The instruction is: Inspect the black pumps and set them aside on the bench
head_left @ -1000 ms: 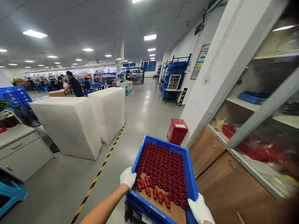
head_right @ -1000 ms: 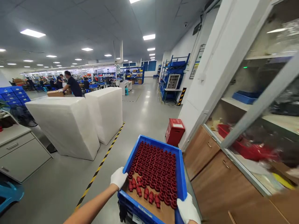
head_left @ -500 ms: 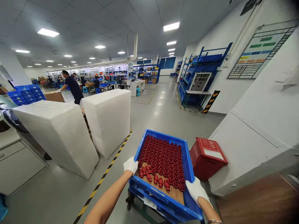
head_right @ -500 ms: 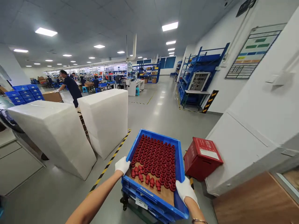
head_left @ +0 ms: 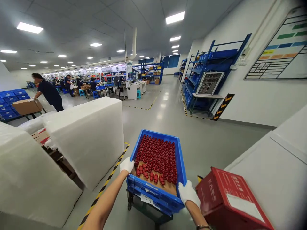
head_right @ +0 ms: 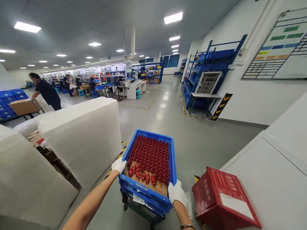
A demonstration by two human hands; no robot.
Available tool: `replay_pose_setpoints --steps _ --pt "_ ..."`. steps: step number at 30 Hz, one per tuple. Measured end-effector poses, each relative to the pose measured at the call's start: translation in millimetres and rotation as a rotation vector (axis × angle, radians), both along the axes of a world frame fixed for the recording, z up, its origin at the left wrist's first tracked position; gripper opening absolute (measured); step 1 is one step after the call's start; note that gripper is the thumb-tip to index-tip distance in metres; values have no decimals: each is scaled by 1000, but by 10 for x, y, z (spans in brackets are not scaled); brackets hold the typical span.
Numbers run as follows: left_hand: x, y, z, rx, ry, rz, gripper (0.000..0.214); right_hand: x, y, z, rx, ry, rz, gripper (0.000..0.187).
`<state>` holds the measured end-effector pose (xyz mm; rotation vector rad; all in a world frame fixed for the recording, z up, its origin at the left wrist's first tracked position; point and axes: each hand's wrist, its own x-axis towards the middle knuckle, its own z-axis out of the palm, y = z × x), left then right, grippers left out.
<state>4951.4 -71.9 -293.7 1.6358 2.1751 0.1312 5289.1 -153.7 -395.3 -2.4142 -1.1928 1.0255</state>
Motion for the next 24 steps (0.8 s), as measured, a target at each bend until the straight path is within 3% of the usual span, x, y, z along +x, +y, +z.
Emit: replay_pose_setpoints --steps 7,14,24 --pt "480 1629 -97 -2 -16 101 38 503 2029 -30 8 2 85 46" --pt "818 3198 -375 6 -52 203 38 988 3984 -288 17 9 200 53" --pt "1137 5288 -523 20 -45 329 25 1279 6570 -401 49 40 354 54"
